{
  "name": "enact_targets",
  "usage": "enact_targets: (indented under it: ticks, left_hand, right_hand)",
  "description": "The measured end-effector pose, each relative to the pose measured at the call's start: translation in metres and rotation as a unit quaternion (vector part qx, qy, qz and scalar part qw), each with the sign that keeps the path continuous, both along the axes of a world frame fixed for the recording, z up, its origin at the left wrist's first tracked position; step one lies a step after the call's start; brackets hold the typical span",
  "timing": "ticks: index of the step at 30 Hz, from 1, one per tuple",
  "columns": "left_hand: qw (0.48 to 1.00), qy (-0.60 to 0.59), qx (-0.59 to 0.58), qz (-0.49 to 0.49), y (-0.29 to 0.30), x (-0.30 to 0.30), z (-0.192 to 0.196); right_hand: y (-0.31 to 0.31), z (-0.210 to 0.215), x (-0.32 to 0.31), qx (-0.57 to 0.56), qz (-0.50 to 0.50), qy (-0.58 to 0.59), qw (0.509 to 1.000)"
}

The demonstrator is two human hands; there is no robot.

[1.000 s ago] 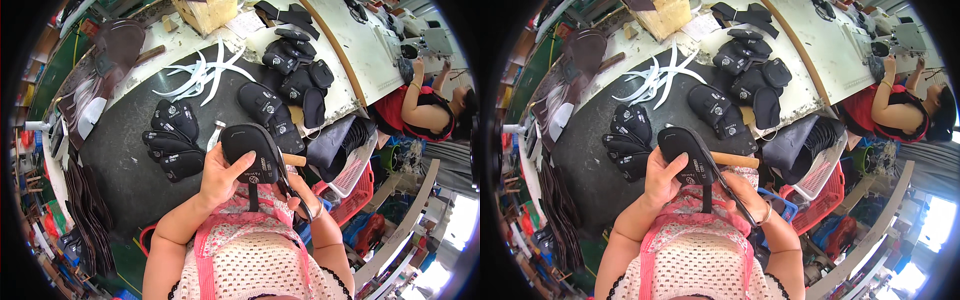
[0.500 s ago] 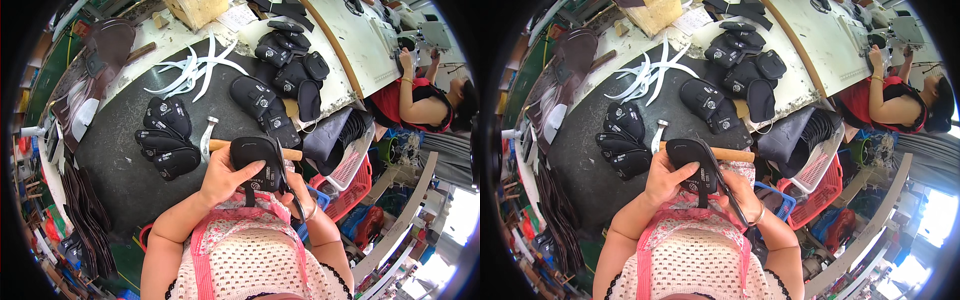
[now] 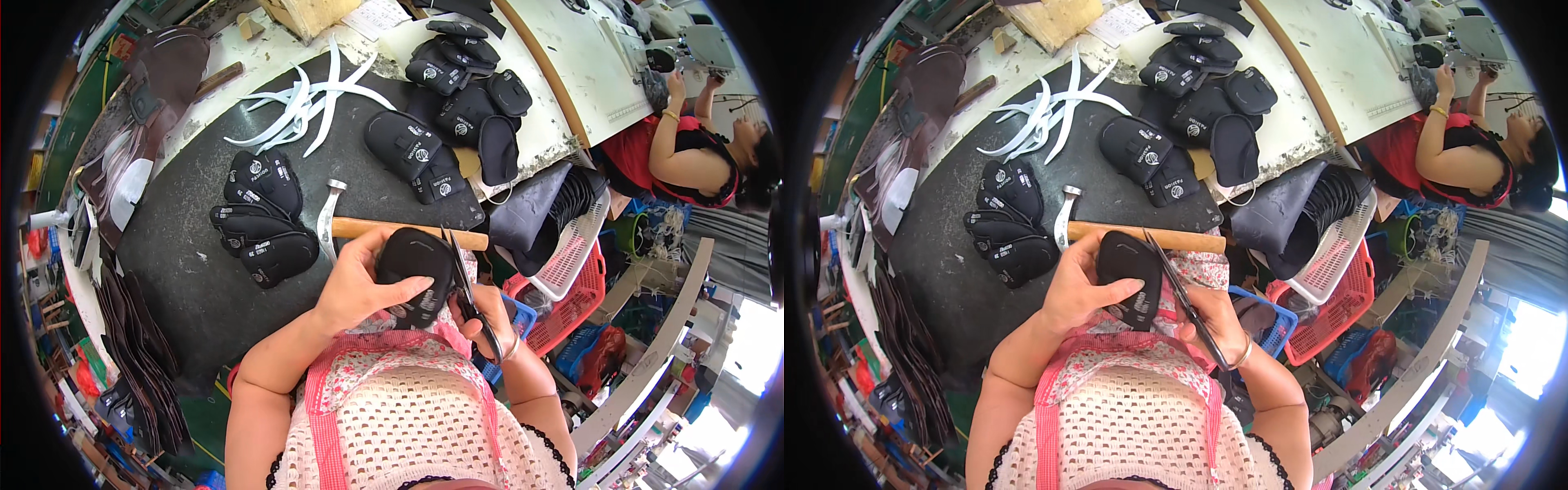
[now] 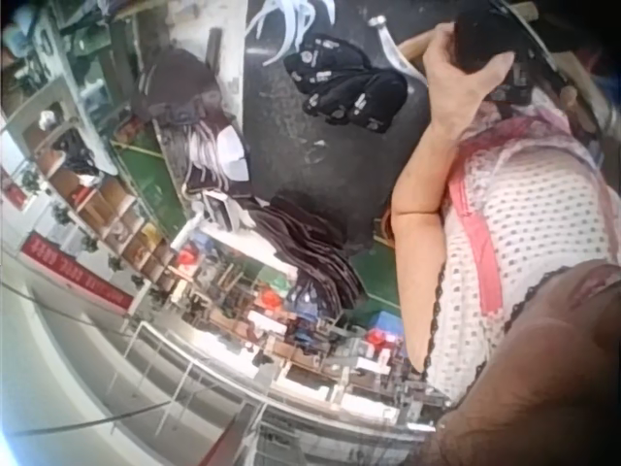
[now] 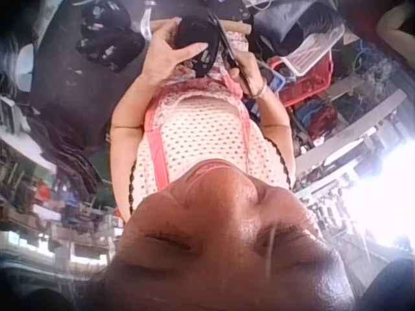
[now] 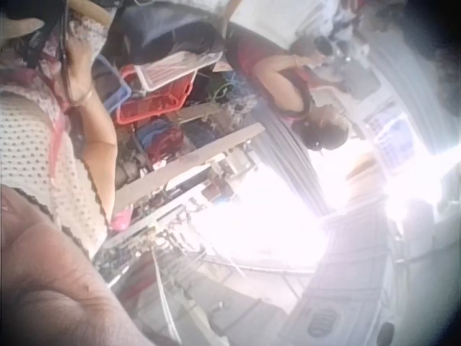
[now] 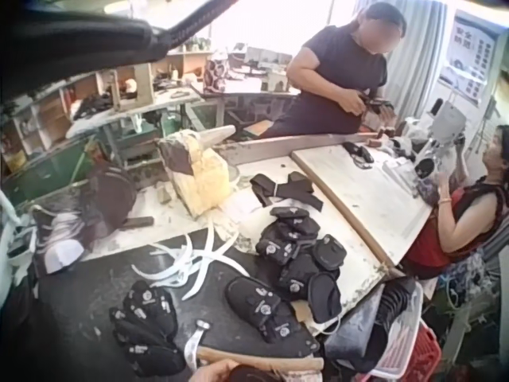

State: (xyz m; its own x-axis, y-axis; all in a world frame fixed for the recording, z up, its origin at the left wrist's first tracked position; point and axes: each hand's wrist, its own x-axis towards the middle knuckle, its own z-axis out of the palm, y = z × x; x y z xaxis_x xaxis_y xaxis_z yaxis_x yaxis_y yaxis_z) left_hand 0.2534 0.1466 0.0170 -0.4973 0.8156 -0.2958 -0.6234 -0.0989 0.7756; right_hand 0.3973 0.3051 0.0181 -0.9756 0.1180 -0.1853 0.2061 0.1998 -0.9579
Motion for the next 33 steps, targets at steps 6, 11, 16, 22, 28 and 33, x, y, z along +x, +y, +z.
enact_targets:
  ticks: [6,11,16,22,28,33]
  left_hand:
    - [0.987,-0.056,-0.047,0.143,-0.014,-0.010,-0.006]
    - [0.929,0.357,-0.051,-0.082,-0.022,-0.020,-0.003]
    - [0.955,0.253,-0.110,-0.112,-0.018,-0.015,0.013]
    - [0.962,0.183,-0.178,-0.102,-0.019,-0.014,0.018]
    - [0.966,0.168,-0.169,-0.098,-0.019,-0.018,0.018]
    - [0.976,0.124,-0.164,-0.075,-0.016,-0.021,0.021]
  right_hand:
    - [0.001,-0.011,0.033,-0.036,-0.015,-0.071,0.997]
    - [0.023,-0.013,0.035,-0.077,0.057,-0.106,0.990]
    - [0.038,-0.007,0.012,-0.101,0.225,-0.067,0.967]
    - [0.042,0.009,-0.004,-0.057,0.287,-0.134,0.947]
    - [0.042,0.006,-0.005,-0.056,0.290,-0.110,0.949]
    - [0.042,0.000,0.004,-0.095,0.274,-0.101,0.952]
